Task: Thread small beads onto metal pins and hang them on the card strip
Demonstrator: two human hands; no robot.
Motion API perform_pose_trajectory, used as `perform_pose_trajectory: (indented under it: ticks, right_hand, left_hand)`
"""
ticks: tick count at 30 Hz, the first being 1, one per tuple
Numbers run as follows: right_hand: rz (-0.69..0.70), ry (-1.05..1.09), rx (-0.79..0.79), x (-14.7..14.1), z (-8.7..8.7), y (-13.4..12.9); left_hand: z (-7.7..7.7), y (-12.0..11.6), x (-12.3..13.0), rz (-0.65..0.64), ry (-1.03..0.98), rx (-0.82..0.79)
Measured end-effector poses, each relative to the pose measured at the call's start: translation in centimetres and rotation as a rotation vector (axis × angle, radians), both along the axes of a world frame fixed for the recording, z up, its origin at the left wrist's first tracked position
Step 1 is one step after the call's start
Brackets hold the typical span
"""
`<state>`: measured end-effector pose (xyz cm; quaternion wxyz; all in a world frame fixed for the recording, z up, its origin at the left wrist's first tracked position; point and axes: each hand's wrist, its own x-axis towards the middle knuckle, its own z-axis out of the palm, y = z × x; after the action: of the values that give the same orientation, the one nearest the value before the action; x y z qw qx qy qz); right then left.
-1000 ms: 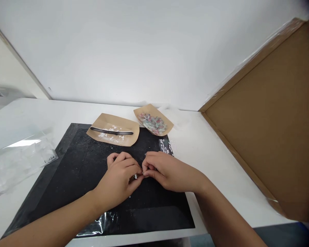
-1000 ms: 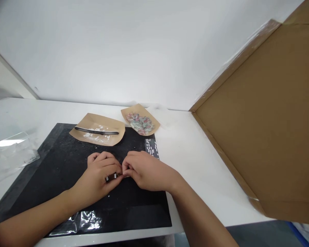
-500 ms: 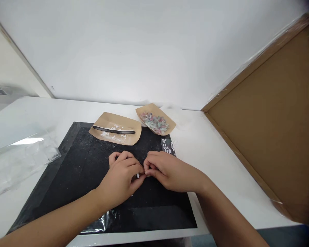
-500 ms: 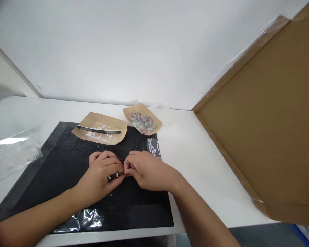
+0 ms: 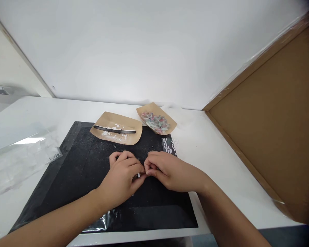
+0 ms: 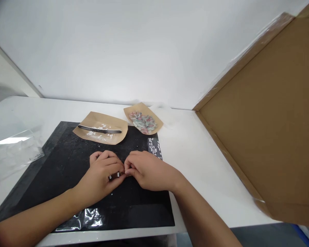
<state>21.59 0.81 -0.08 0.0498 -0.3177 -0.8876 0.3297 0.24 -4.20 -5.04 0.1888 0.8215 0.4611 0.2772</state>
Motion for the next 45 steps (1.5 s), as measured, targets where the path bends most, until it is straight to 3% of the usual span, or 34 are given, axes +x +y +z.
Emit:
perform_pose_trajectory:
  ticks: [20, 35, 45]
  right_hand:
    - [-0.084, 0.002, -0.063, -0.19, 0.07, 0.04]
    - [-0.252, 0.038, -0.114, -0.10, -0.51, 0.47]
    - [-0.210, 0.096, -0.139, -0.08, -0.29, 0.61]
  left_hand:
    - [-0.02, -0.07, 0.02, 0.008, -0.002, 0.016]
    - [-0.01, -0.02, -0.05, 0.003, 0.003, 0.012]
    - [0.01, -0.17, 0.06, 0.024, 0.003, 0.018]
